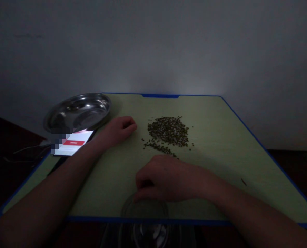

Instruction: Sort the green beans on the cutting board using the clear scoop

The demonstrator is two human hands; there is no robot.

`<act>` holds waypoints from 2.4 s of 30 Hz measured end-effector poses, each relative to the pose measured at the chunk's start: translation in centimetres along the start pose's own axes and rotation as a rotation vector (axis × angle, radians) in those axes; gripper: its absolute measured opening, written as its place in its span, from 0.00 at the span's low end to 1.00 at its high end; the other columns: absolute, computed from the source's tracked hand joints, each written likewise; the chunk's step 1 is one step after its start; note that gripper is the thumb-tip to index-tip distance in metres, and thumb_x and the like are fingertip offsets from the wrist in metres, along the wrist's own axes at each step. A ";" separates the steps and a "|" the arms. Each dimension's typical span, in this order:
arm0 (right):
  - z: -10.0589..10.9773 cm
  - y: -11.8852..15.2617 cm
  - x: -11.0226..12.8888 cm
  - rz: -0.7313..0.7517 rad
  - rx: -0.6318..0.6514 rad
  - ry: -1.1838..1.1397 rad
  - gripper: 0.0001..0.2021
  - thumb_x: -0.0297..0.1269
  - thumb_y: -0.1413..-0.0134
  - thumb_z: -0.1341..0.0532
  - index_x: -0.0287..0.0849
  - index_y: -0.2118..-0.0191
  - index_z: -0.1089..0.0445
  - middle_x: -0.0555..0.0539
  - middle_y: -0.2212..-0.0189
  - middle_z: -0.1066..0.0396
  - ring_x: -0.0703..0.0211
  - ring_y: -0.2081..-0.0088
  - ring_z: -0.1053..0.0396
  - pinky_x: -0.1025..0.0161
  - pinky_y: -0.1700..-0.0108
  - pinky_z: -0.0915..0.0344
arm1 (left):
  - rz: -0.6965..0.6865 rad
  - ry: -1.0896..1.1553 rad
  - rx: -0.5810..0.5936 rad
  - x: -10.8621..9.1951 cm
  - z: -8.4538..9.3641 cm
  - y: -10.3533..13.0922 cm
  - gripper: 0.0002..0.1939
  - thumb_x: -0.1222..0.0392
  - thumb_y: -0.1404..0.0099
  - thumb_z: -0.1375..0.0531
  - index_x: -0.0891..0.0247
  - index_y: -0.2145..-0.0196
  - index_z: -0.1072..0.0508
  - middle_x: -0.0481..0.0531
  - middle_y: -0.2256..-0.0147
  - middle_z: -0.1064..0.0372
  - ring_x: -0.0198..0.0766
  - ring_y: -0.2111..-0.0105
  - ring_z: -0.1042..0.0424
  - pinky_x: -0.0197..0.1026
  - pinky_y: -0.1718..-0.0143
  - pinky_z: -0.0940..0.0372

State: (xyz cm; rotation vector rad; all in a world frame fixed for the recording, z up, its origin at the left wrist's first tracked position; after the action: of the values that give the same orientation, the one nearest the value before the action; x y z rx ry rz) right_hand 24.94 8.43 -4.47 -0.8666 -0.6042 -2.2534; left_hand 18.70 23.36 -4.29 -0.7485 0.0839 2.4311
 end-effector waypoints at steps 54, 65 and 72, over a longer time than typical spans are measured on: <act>7.1 6.3 -12.7 -0.507 -0.071 -0.280 0.07 0.38 0.48 0.39 0.40 0.70 0.34 0.54 0.81 0.32 0.66 0.81 0.34 0.68 0.78 0.36 | 0.032 0.057 0.043 1.2 -0.1 -0.1 0.12 0.53 0.38 0.49 0.62 0.72 0.32 0.48 0.75 0.32 0.38 0.73 0.35 0.39 0.72 0.43; 5.0 5.7 -10.1 -0.530 0.067 -0.253 0.04 0.34 0.47 0.41 0.40 0.70 0.35 0.53 0.80 0.31 0.65 0.80 0.32 0.69 0.79 0.37 | 0.034 0.047 0.037 0.8 0.0 -0.1 0.13 0.53 0.38 0.49 0.62 0.73 0.31 0.50 0.74 0.32 0.38 0.73 0.35 0.40 0.72 0.43; 4.9 6.6 -11.1 -0.557 0.106 -0.277 0.06 0.36 0.48 0.40 0.40 0.70 0.35 0.53 0.81 0.32 0.65 0.80 0.33 0.67 0.78 0.36 | 0.021 0.045 0.044 0.8 -0.1 -0.1 0.13 0.53 0.38 0.49 0.62 0.73 0.32 0.48 0.75 0.33 0.36 0.75 0.37 0.39 0.72 0.44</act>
State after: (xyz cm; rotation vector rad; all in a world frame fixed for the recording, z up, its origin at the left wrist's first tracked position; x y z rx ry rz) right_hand 38.05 11.28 -7.89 -1.0643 -1.2057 -2.5678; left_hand 18.28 23.84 -4.84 -0.7864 0.1634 2.4244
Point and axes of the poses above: each hand's wrist, its own y-axis away from the middle knuckle, its own z-axis out of the back of the hand, x = y × z, the point moved 9 cm from there along -y, towards the middle knuckle
